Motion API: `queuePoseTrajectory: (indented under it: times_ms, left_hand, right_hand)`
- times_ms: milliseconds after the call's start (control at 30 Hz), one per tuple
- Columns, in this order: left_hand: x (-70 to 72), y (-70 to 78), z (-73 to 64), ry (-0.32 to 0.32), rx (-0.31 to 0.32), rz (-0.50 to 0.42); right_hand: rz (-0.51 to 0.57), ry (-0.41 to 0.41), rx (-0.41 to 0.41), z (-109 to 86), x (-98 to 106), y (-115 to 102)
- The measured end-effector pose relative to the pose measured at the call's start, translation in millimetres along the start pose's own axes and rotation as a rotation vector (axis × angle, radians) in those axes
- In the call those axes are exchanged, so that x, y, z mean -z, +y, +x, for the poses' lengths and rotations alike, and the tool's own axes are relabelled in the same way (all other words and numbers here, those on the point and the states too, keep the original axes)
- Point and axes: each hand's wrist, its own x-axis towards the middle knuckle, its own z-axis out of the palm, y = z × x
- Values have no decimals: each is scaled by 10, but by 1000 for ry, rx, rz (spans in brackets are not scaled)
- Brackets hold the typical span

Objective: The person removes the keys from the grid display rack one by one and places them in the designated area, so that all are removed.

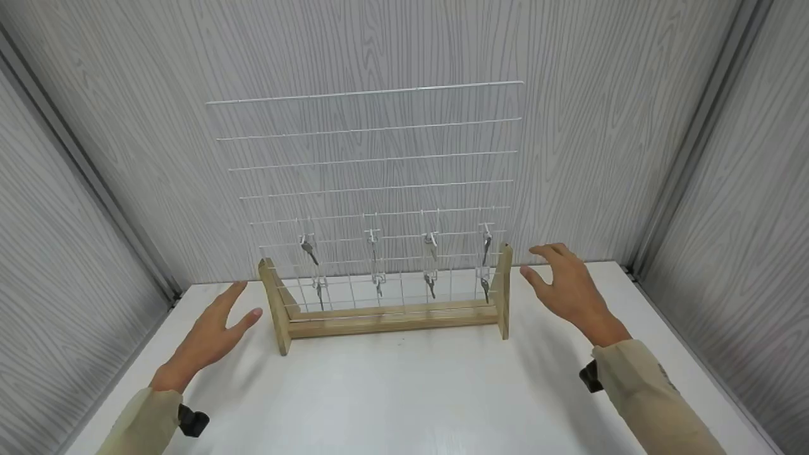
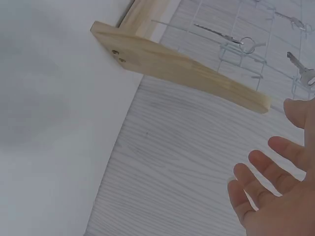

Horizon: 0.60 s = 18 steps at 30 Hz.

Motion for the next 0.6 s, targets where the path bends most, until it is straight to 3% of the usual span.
queuePoseTrajectory:
  times_ms: [200,600]
  left_hand:
    - [-90,-40,-20,17,34,-133]
    - [-387,-75,-44,66,98,-367]
  right_hand:
    - [42,53,37,47,-152,-71]
    - [82,78,55,63,-366,-148]
